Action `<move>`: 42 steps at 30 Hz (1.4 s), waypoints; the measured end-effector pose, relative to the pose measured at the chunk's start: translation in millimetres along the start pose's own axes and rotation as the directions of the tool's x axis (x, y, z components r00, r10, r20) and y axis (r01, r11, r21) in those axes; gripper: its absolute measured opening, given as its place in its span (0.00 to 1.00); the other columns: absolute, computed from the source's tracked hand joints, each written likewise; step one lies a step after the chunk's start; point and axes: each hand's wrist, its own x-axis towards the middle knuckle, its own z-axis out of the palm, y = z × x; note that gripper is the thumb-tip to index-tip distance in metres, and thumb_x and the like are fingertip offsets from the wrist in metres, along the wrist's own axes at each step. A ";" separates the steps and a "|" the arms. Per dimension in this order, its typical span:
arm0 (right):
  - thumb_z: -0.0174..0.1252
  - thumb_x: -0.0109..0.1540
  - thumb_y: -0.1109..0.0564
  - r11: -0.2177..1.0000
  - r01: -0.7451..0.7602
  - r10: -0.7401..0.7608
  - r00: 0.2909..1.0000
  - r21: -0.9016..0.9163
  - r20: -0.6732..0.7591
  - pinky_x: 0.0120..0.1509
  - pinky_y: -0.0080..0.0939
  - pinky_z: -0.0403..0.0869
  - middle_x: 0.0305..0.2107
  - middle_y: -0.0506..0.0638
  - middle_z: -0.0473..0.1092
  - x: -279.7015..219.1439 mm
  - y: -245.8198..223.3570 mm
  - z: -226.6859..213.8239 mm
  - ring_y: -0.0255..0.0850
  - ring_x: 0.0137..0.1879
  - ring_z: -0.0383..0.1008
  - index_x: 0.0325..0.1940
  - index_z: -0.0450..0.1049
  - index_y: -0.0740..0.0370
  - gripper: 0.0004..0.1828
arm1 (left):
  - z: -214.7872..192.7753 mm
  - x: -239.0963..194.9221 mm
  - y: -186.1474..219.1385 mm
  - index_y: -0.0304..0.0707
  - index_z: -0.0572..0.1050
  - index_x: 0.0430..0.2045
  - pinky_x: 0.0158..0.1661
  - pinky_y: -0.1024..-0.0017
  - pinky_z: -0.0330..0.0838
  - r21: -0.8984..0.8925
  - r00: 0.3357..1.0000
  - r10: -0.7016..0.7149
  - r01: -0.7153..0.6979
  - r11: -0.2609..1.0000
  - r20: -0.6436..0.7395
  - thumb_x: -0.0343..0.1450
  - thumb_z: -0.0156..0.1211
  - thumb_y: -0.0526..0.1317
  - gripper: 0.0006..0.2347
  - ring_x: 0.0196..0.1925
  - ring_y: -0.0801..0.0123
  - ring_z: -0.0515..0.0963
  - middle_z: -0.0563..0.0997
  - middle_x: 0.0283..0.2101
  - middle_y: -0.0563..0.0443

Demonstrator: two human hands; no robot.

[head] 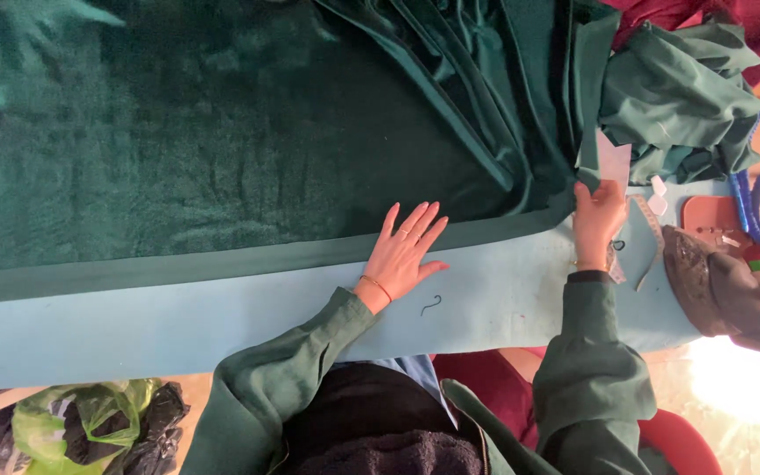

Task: Measuring, marking, and cutting green velvet fabric on a work table using a ruler and scissors

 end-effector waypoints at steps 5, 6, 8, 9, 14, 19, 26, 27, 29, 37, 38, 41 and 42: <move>0.62 0.69 0.55 0.995 0.088 -0.091 0.993 -0.038 -0.076 0.45 0.55 0.73 0.25 0.47 0.69 -30.6 -42.5 -38.6 0.56 0.35 0.76 0.49 0.68 0.54 0.09 | 7.0 -1.1 -1.4 0.54 0.52 0.74 0.76 0.42 0.37 0.037 1.000 -0.002 0.001 0.999 0.019 0.74 0.36 0.70 0.36 0.81 0.66 0.44 0.48 0.79 0.52; 0.58 0.72 0.56 0.988 0.125 -0.133 0.987 -0.086 -0.086 0.44 0.53 0.74 0.24 0.45 0.68 -35.6 -48.1 -44.1 0.55 0.33 0.76 0.53 0.66 0.54 0.08 | 6.6 -1.4 -1.3 0.54 0.51 0.75 0.76 0.42 0.37 0.057 1.000 -0.004 0.002 0.998 0.022 0.74 0.35 0.70 0.36 0.81 0.66 0.43 0.48 0.79 0.52; 0.56 0.72 0.56 0.979 0.140 -0.155 0.983 -0.151 -0.097 0.43 0.56 0.74 0.23 0.47 0.69 -39.0 -50.9 -49.4 0.57 0.34 0.76 0.54 0.65 0.54 0.09 | 4.5 -1.6 -1.0 0.54 0.51 0.75 0.76 0.42 0.37 0.064 0.999 0.002 -0.004 0.998 0.034 0.74 0.35 0.69 0.35 0.81 0.66 0.43 0.48 0.79 0.52; 0.55 0.72 0.55 0.965 0.154 -0.179 0.978 -0.214 -0.103 0.43 0.58 0.74 0.23 0.50 0.70 -40.6 -53.0 -51.4 0.60 0.34 0.76 0.54 0.64 0.54 0.09 | 3.1 -1.9 -1.4 0.54 0.50 0.75 0.76 0.42 0.37 0.070 0.999 0.006 -0.009 0.997 0.047 0.74 0.35 0.69 0.35 0.81 0.65 0.43 0.47 0.79 0.52; 0.57 0.71 0.54 0.910 0.210 -0.265 0.958 -0.358 -0.111 0.47 0.50 0.73 0.24 0.49 0.72 -45.2 -50.8 -53.4 0.55 0.34 0.77 0.53 0.63 0.51 0.10 | 4.5 -1.1 -1.1 0.53 0.50 0.75 0.76 0.42 0.37 0.073 0.999 -0.003 0.000 0.997 0.046 0.74 0.33 0.69 0.35 0.81 0.65 0.43 0.47 0.80 0.52; 0.64 0.67 0.55 0.858 0.257 -0.291 0.957 -0.445 -0.009 0.53 0.49 0.67 0.35 0.53 0.77 -54.0 -63.5 -56.7 0.54 0.43 0.78 0.57 0.65 0.51 0.18 | 3.6 -2.4 2.3 0.52 0.51 0.75 0.76 0.42 0.37 0.092 0.999 -0.009 0.005 0.996 0.041 0.74 0.34 0.69 0.36 0.81 0.65 0.44 0.49 0.79 0.52; 0.57 0.68 0.58 0.825 0.565 -0.564 0.825 0.011 -0.005 0.70 0.63 0.60 0.57 0.69 0.64 -82.5 -110.4 -46.7 0.70 0.66 0.62 0.66 0.68 0.69 0.23 | -7.2 -4.9 30.9 0.46 0.49 0.75 0.76 0.43 0.40 0.042 0.999 -0.003 0.001 0.999 0.037 0.73 0.40 0.68 0.38 0.81 0.65 0.45 0.47 0.80 0.50; 0.59 0.65 0.60 0.706 0.686 -0.703 0.709 0.173 0.056 0.76 0.65 0.57 0.57 0.73 0.66 -85.7 -111.1 -34.2 0.72 0.68 0.62 0.64 0.70 0.73 0.24 | -5.5 -3.9 34.9 0.47 0.49 0.75 0.77 0.43 0.40 0.042 0.998 0.005 -0.007 0.999 0.055 0.73 0.39 0.69 0.38 0.82 0.66 0.44 0.46 0.80 0.51; 0.51 0.67 0.47 0.691 0.709 -0.721 0.663 0.137 0.203 0.78 0.62 0.52 0.67 0.66 0.58 -125.1 -140.5 -55.3 0.65 0.75 0.54 0.72 0.64 0.64 0.31 | 0.5 -5.7 37.0 0.47 0.50 0.75 0.77 0.44 0.39 0.048 0.997 0.004 -0.007 0.999 0.075 0.72 0.38 0.70 0.39 0.81 0.66 0.43 0.47 0.80 0.51; 0.39 0.69 0.33 0.707 0.707 -0.587 0.592 -0.006 0.552 0.81 0.61 0.43 0.79 0.57 0.44 -128.4 -120.9 -67.5 0.54 0.83 0.41 0.82 0.51 0.52 0.41 | 6.3 -8.8 38.4 0.46 0.51 0.74 0.76 0.44 0.41 0.040 0.999 0.001 -0.003 0.999 0.050 0.74 0.36 0.69 0.37 0.81 0.64 0.44 0.48 0.80 0.49; 0.40 0.69 0.32 0.729 0.682 -0.554 0.632 -0.049 0.542 0.82 0.61 0.41 0.80 0.55 0.42 -123.7 -110.2 -63.1 0.52 0.84 0.39 0.83 0.48 0.49 0.41 | 6.2 -9.4 38.8 0.47 0.51 0.74 0.76 0.44 0.41 0.029 0.999 -0.004 0.002 1.000 0.046 0.73 0.37 0.68 0.37 0.81 0.64 0.45 0.48 0.80 0.49; 0.39 0.69 0.31 0.764 0.636 -0.502 0.690 -0.106 0.522 0.82 0.62 0.37 0.80 0.56 0.38 -113.5 -104.3 -62.8 0.53 0.84 0.34 0.84 0.45 0.50 0.43 | 3.9 -11.5 37.9 0.47 0.50 0.75 0.77 0.44 0.41 0.037 0.998 -0.049 0.048 0.998 0.043 0.73 0.40 0.69 0.38 0.82 0.64 0.44 0.47 0.80 0.50; 0.37 0.69 0.29 0.787 0.604 -0.469 0.720 -0.128 0.511 0.82 0.64 0.36 0.80 0.59 0.36 -112.5 -107.2 -64.2 0.56 0.84 0.32 0.84 0.44 0.53 0.45 | 2.6 -14.0 36.8 0.48 0.49 0.75 0.77 0.44 0.41 0.052 0.996 -0.074 0.071 0.996 0.049 0.73 0.41 0.69 0.38 0.82 0.64 0.43 0.46 0.80 0.50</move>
